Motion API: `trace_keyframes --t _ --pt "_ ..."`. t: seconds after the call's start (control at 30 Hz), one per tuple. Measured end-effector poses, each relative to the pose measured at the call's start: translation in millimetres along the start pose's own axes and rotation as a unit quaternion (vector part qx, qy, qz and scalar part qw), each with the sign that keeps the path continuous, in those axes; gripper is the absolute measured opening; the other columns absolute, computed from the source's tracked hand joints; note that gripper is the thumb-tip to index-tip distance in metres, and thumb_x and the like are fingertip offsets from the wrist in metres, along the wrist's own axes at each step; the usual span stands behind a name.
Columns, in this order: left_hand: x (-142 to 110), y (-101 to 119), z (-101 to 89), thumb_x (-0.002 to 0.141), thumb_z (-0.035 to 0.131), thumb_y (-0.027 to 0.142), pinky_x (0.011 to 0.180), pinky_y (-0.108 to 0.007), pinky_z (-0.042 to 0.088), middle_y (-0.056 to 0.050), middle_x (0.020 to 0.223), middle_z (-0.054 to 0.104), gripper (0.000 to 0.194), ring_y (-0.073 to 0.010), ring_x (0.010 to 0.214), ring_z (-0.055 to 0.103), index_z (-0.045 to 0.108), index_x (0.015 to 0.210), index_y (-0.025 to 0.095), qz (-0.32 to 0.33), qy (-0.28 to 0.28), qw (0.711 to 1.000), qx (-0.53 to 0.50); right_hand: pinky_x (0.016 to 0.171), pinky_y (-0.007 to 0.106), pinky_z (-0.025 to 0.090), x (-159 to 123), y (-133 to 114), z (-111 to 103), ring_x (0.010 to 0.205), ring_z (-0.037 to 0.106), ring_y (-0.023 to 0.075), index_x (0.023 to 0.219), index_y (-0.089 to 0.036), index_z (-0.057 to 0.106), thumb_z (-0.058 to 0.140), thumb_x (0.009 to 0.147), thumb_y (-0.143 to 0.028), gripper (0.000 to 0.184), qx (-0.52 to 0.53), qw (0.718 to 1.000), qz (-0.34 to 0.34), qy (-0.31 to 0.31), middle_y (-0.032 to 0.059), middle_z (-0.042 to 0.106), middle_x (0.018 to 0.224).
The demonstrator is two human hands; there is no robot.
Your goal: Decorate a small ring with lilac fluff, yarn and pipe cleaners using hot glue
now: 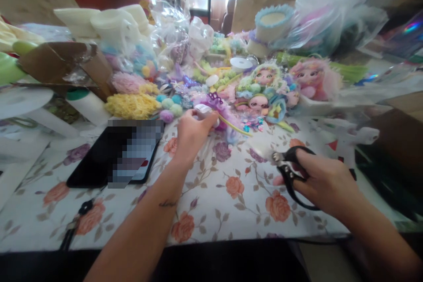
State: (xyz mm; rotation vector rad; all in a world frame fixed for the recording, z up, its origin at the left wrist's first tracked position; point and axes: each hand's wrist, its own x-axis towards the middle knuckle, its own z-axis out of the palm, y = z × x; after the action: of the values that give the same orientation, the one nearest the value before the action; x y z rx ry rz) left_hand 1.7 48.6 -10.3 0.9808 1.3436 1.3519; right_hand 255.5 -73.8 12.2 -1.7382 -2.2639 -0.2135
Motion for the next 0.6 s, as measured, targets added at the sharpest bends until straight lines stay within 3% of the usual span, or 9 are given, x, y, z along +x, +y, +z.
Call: trace_keyframes --t 0.1,0.2,0.4,0.6 --pt "4.3 1.2 0.0 0.064 0.082 0.039 0.074 -0.032 0.058 -0.003 0.080 0.069 0.039 -0.0171 0.073 0.068 0.063 0.089 0.016 0.026 0.023 0.996 -0.086 0.052 0.029 0.026 3.6 5.8 -3.3 0.056 0.057 0.0199 0.071 -0.023 0.057 0.067 0.074 -0.041 0.021 -0.068 0.992 -0.013 -0.108 0.0030 0.065 0.064" --pt "6.6 2.6 -0.8 0.064 0.082 0.034 0.078 -0.032 0.058 0.001 0.075 0.066 0.035 -0.0139 0.073 0.066 0.060 0.085 0.016 0.002 0.025 0.987 -0.156 0.056 0.030 0.032 6.8 16.4 -6.2 0.065 0.064 0.0235 0.080 -0.023 0.065 0.070 0.071 -0.035 0.015 -0.087 0.981 0.022 -0.170 0.0044 0.071 0.073" --pt "5.1 3.3 0.1 0.062 0.083 0.035 0.079 -0.029 0.058 0.001 0.071 0.064 0.034 -0.0119 0.069 0.064 0.060 0.079 0.016 -0.027 0.007 0.975 -0.218 0.063 0.035 0.043 -3.4 39.7 -5.3 0.079 0.070 0.0296 0.096 -0.022 0.074 0.075 0.071 -0.032 0.027 -0.053 0.989 0.033 -0.137 0.0111 0.077 0.092" --pt "3.5 6.6 2.4 0.064 0.084 0.034 0.078 -0.027 0.059 0.001 0.069 0.064 0.031 -0.0137 0.072 0.067 0.060 0.077 0.018 -0.047 0.011 0.969 -0.242 0.059 0.032 0.046 5.5 53.0 14.3 0.077 0.072 0.0295 0.098 -0.024 0.076 0.071 0.074 -0.033 0.026 -0.036 0.992 0.062 -0.105 0.0063 0.078 0.089"
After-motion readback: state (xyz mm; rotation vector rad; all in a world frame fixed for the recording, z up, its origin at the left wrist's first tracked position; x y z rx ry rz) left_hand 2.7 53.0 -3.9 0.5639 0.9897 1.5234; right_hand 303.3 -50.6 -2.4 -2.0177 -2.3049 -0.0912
